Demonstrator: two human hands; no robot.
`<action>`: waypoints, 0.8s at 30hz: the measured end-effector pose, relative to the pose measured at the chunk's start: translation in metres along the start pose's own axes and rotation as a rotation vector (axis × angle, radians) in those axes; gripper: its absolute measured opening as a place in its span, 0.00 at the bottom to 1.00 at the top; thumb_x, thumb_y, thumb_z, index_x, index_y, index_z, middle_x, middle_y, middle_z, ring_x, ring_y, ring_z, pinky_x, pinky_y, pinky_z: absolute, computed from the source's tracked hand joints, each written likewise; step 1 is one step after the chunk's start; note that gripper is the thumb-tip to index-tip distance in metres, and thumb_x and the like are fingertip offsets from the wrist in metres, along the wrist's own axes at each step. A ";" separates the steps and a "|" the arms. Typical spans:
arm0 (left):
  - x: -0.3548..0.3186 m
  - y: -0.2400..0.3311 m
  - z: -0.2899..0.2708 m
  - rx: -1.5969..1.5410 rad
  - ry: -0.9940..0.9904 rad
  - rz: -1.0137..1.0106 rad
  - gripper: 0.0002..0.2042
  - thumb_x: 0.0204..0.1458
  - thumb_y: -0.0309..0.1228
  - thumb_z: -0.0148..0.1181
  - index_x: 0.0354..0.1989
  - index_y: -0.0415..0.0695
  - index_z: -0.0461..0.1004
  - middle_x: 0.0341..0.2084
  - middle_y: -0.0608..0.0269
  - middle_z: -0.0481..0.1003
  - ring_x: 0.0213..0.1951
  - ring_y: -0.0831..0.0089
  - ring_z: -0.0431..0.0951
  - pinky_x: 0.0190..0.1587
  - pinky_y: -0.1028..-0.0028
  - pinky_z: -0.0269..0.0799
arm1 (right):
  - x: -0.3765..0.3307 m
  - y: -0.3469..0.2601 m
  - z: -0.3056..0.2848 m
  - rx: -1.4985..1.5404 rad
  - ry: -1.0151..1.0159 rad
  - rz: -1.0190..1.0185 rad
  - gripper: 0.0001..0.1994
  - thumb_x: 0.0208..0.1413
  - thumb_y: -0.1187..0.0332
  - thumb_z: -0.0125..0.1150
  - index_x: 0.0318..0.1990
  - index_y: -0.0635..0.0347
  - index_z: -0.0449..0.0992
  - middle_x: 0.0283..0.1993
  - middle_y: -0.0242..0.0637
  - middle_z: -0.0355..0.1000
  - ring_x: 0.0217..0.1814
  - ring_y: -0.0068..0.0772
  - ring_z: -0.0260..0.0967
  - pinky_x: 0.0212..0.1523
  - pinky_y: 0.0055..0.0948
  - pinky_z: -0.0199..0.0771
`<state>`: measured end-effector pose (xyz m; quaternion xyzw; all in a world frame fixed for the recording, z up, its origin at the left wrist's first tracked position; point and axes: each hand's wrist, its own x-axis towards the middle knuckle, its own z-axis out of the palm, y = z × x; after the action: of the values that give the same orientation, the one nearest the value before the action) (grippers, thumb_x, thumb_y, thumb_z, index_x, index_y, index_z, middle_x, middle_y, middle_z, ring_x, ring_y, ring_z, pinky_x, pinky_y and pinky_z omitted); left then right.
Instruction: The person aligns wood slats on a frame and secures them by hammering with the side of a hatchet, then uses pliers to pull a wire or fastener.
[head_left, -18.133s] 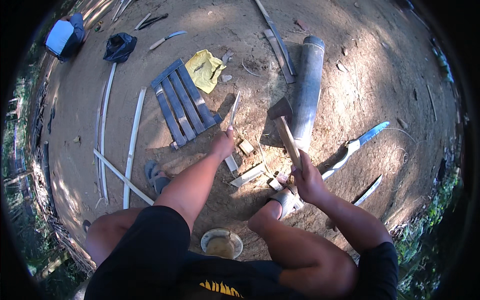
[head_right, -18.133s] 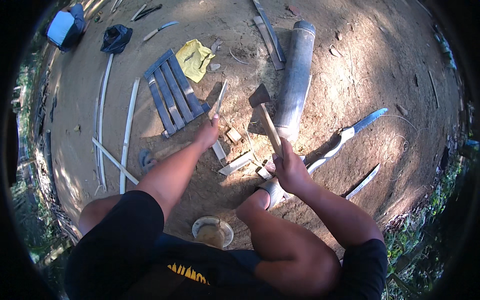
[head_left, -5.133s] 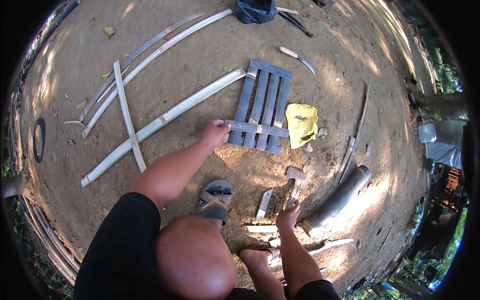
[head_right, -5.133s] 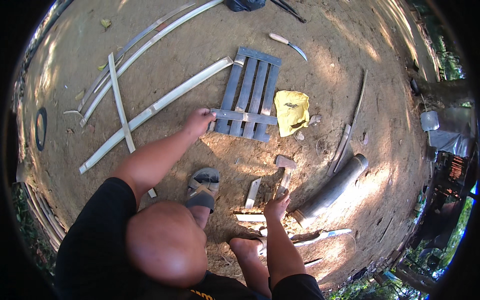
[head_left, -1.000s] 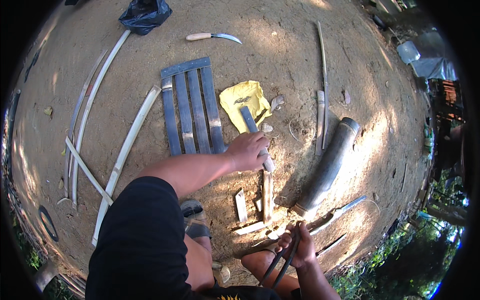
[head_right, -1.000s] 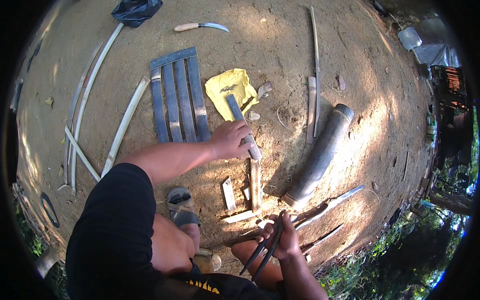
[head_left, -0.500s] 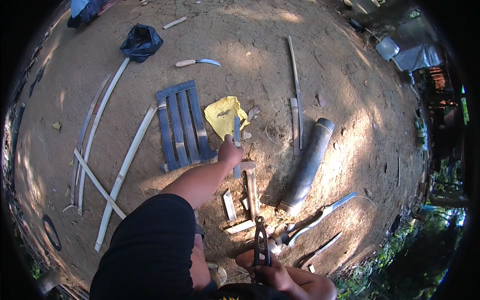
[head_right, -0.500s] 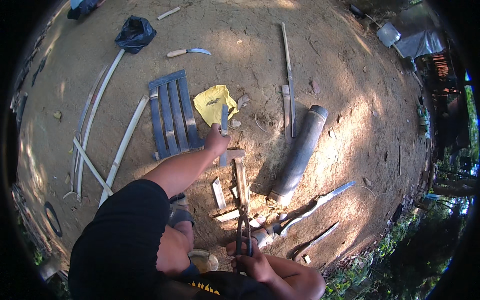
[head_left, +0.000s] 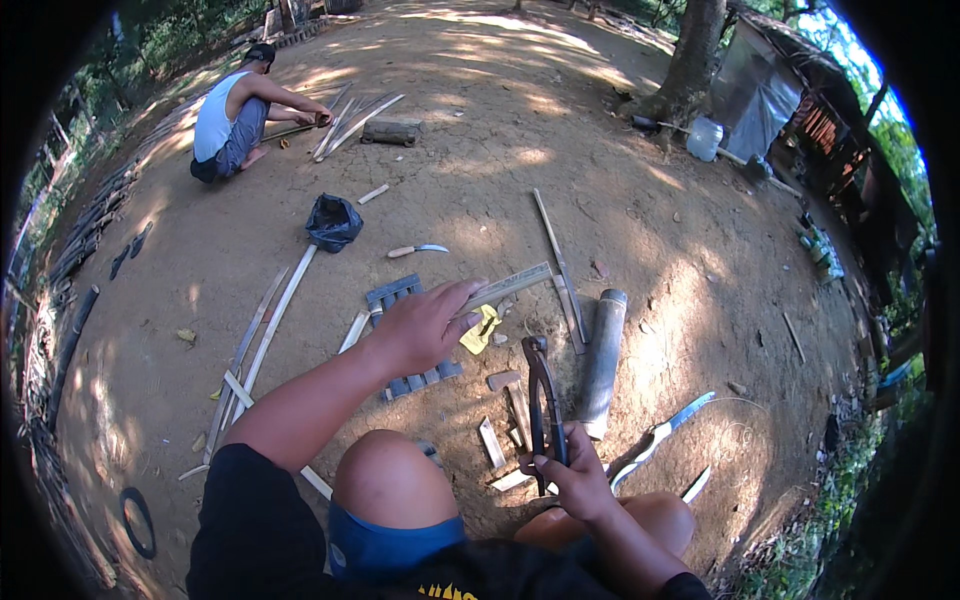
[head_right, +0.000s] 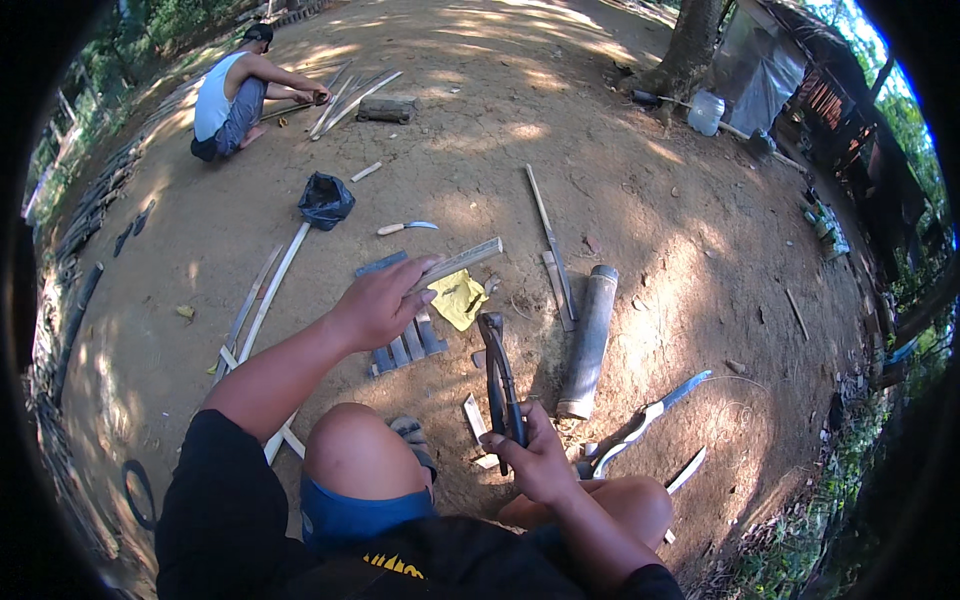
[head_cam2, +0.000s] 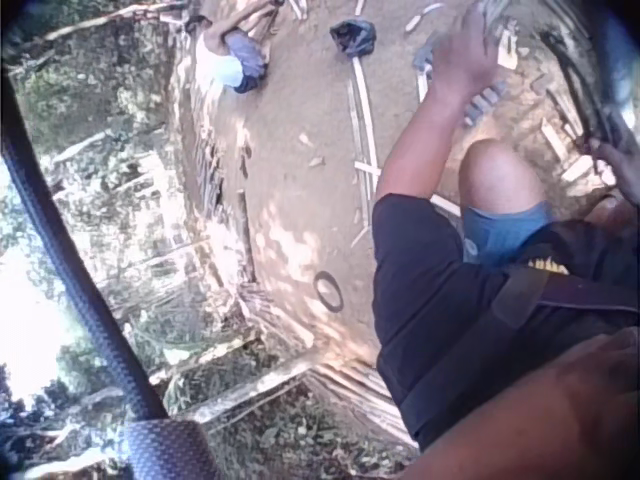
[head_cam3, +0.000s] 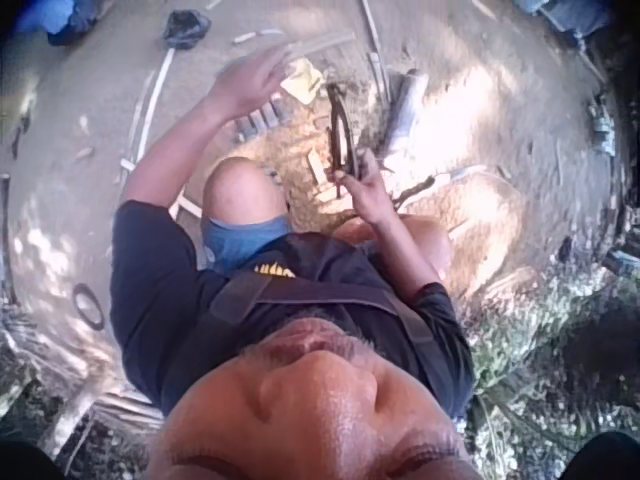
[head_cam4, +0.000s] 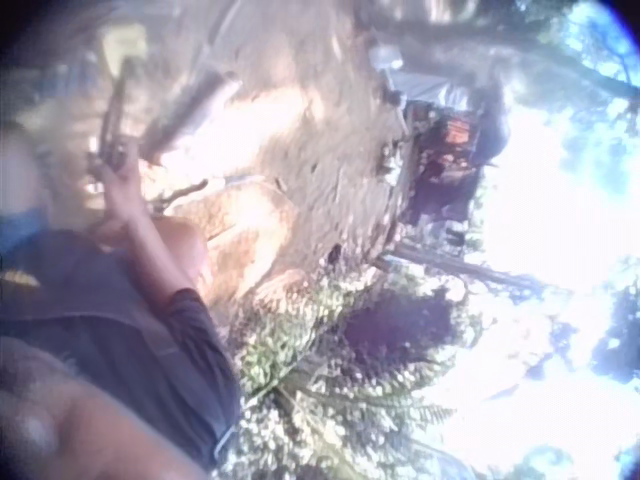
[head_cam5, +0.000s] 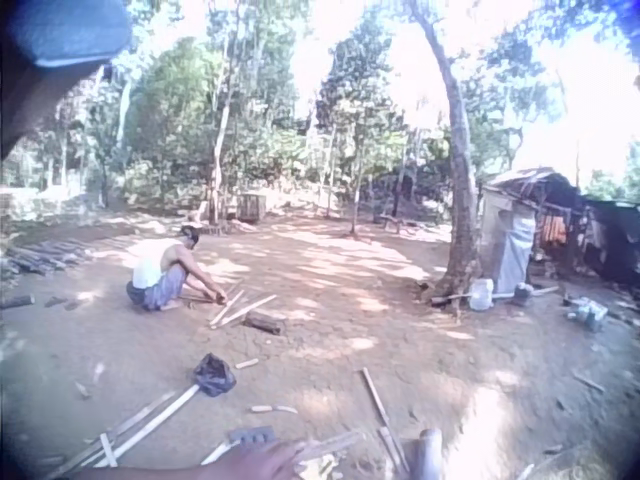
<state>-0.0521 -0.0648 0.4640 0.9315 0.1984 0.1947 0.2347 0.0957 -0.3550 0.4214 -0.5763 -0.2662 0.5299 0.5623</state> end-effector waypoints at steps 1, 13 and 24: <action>-0.006 0.027 -0.021 -0.007 -0.056 -0.050 0.25 0.63 0.38 0.56 0.68 0.43 0.64 0.54 0.45 0.74 0.52 0.47 0.77 0.52 0.56 0.74 | -0.010 0.003 0.000 0.017 -0.060 -0.026 0.14 0.62 0.77 0.60 0.50 0.59 0.62 0.49 0.42 0.75 0.48 0.26 0.74 0.51 0.30 0.74; -0.107 0.143 -0.096 0.101 0.244 0.289 0.28 0.60 0.37 0.60 0.68 0.41 0.64 0.41 0.46 0.75 0.39 0.48 0.79 0.39 0.58 0.78 | -0.085 -0.018 0.050 0.211 -0.489 -0.392 0.18 0.63 0.82 0.54 0.53 0.50 0.56 0.58 0.49 0.72 0.79 0.49 0.50 0.73 0.54 0.49; -0.130 0.199 -0.093 0.032 0.306 0.383 0.28 0.62 0.37 0.59 0.69 0.44 0.63 0.44 0.50 0.77 0.40 0.51 0.82 0.39 0.59 0.79 | -0.138 -0.028 0.040 0.251 -0.568 -0.481 0.18 0.63 0.81 0.54 0.55 0.49 0.60 0.59 0.55 0.71 0.80 0.53 0.48 0.73 0.58 0.50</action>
<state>-0.1487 -0.2525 0.6075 0.9153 0.0544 0.3714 0.1458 0.0266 -0.4582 0.4983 -0.2546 -0.4719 0.5496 0.6406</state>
